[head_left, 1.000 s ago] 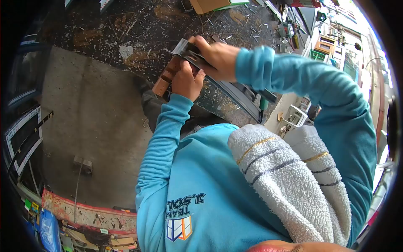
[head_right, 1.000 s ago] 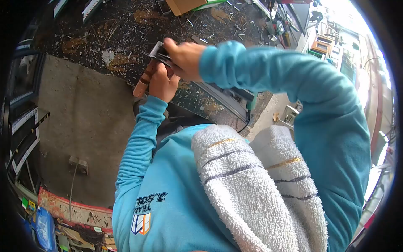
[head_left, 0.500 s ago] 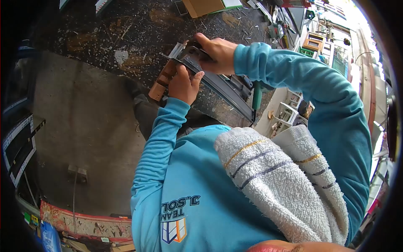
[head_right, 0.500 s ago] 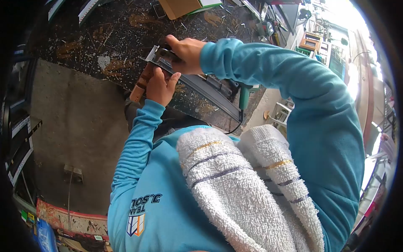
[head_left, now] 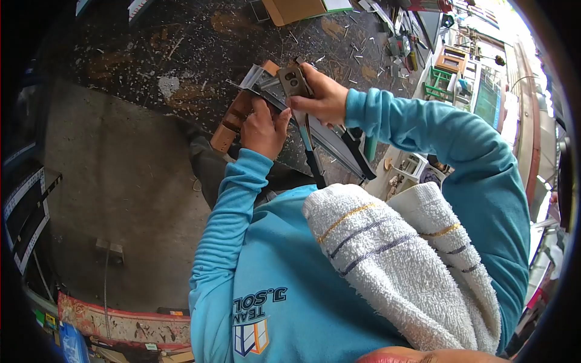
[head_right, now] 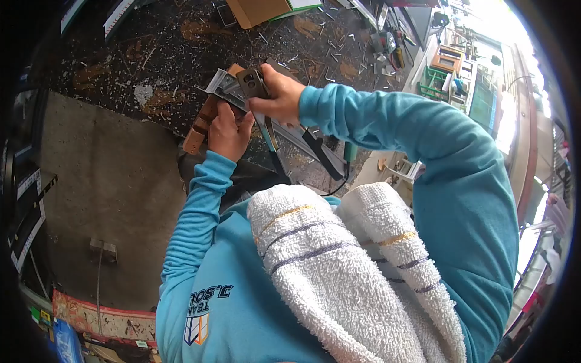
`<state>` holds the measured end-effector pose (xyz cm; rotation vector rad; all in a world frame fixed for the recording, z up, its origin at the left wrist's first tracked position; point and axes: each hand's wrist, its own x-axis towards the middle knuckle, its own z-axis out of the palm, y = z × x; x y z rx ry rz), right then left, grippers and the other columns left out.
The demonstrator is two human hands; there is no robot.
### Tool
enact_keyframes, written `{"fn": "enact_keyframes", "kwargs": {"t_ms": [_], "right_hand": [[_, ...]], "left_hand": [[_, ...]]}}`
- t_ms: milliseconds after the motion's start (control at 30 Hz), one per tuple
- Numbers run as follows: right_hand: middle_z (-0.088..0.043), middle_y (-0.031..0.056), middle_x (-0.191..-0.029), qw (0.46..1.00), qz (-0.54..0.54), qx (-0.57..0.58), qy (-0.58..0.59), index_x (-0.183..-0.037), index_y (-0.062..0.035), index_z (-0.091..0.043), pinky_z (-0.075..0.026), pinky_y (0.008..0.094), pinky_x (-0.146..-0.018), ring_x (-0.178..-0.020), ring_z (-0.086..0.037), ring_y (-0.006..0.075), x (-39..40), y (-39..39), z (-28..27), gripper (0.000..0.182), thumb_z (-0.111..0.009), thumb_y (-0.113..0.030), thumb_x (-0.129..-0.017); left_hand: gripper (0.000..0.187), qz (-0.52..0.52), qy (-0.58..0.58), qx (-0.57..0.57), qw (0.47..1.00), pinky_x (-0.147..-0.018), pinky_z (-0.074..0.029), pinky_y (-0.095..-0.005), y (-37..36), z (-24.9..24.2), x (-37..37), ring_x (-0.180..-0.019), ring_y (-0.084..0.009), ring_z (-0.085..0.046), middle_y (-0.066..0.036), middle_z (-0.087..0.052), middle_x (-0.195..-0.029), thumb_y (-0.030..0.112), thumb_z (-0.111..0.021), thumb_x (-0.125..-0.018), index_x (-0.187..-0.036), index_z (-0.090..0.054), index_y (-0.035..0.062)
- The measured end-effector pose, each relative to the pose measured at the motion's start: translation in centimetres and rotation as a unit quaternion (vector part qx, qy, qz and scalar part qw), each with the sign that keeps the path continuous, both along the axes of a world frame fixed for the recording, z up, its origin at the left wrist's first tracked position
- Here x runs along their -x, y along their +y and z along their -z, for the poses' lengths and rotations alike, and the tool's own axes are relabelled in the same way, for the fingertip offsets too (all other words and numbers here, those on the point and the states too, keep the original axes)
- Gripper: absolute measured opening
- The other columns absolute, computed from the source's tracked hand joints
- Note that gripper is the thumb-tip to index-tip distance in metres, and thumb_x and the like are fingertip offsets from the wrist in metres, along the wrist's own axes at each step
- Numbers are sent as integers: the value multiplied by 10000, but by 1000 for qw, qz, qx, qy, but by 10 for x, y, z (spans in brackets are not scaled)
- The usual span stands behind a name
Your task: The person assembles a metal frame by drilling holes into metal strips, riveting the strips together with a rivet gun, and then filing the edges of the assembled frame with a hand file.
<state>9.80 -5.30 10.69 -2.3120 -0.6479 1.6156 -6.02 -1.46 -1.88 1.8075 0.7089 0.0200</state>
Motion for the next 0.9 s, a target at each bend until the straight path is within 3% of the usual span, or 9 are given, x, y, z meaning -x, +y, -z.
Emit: {"fn": "enact_keyframes", "kwargs": {"t_ms": [100, 167, 233, 333, 433, 567, 667, 767, 900], "right_hand": [[-616, 227, -752, 938, -270, -161, -143, -1222, -8, -331, -515, 464, -554, -652, -630, 421, -6, -6, 9, 504, -625, -134, -833], [-619, 225, -755, 887, -397, -142, -186, -1233, -15, -322, -507, 480, -548, -663, -628, 419, -17, 7, 3, 542, -643, -135, -813], [-619, 223, -769, 898, -378, -147, -170, -1202, -18, -335, -506, 486, -553, -669, -625, 426, -20, 4, 7, 516, -645, -138, -807], [-616, 221, -759, 955, -184, -194, -133, -1158, -25, -346, -504, 490, -560, -670, -621, 430, -4, -7, 17, 477, -643, -137, -802], [-615, 225, -745, 948, -236, -169, -129, -1121, -22, -349, -499, 489, -564, -686, -623, 434, -10, 9, 6, 446, -637, -134, -800], [-607, 194, -652, 881, -402, -138, -206, -1199, -25, -340, -502, 482, -520, -624, -623, 414, -10, 16, 2, 500, -637, -142, -813], [-631, 223, -725, 917, -325, -155, -173, -1177, -17, -350, -512, 489, -561, -673, -641, 412, -9, -4, 10, 494, -640, -161, -805], [-630, 255, -758, 962, -192, -124, -150, -1143, 1, -354, -519, 469, -602, -753, -640, 434, -7, 1, 17, 500, -655, -195, -794], [-620, 231, -752, 926, -291, -163, -175, -1137, -1, -361, -507, 455, -555, -683, -636, 419, -13, -5, 15, 469, -650, -153, -800]], "left_hand": [[504, -16, -28, 32, 999, -613, -512, -497, 0, 5, -3, -743, -416, -646, -210, -653, -777, 409, -650, -855, -1024, -395, 9], [495, -39, -56, 85, 994, -619, -513, -496, -1, 4, -4, -744, -415, -647, -208, -651, -772, 389, -660, -850, -1018, -394, 7], [478, -28, -49, 67, 996, -621, -515, -494, 1, -1, -4, -740, -411, -649, -203, -654, -774, 360, -660, -852, -1023, -394, 1], [467, -13, -38, 41, 998, -624, -522, -485, 6, -4, -2, -736, -407, -650, -202, -659, -782, 349, -653, -859, -1022, -397, -5], [444, -6, -15, 34, 999, -634, -523, -468, 4, -7, -8, -749, -396, -653, -197, -661, -794, 314, -664, -851, -1013, -409, -13], [417, -9, -3, 19, 1000, -649, -516, -451, 5, -8, -5, -765, -357, -666, -163, -670, -807, 266, -688, -837, -998, -429, -17], [425, -20, -5, 48, 999, -660, -520, -450, 2, -1, -5, -805, -342, -676, -166, -678, -843, 277, -687, -840, -1003, -426, -16], [468, 4, 11, 31, 999, -651, -514, -502, 5, -7, -6, -744, -420, -645, -208, -659, -769, 327, -682, -833, -999, -396, -5], [462, 0, 1, 20, 1000, -664, -513, -503, 8, -5, -6, -747, -414, -646, -203, -663, -786, 324, -678, -834, -996, -392, -2]]}}
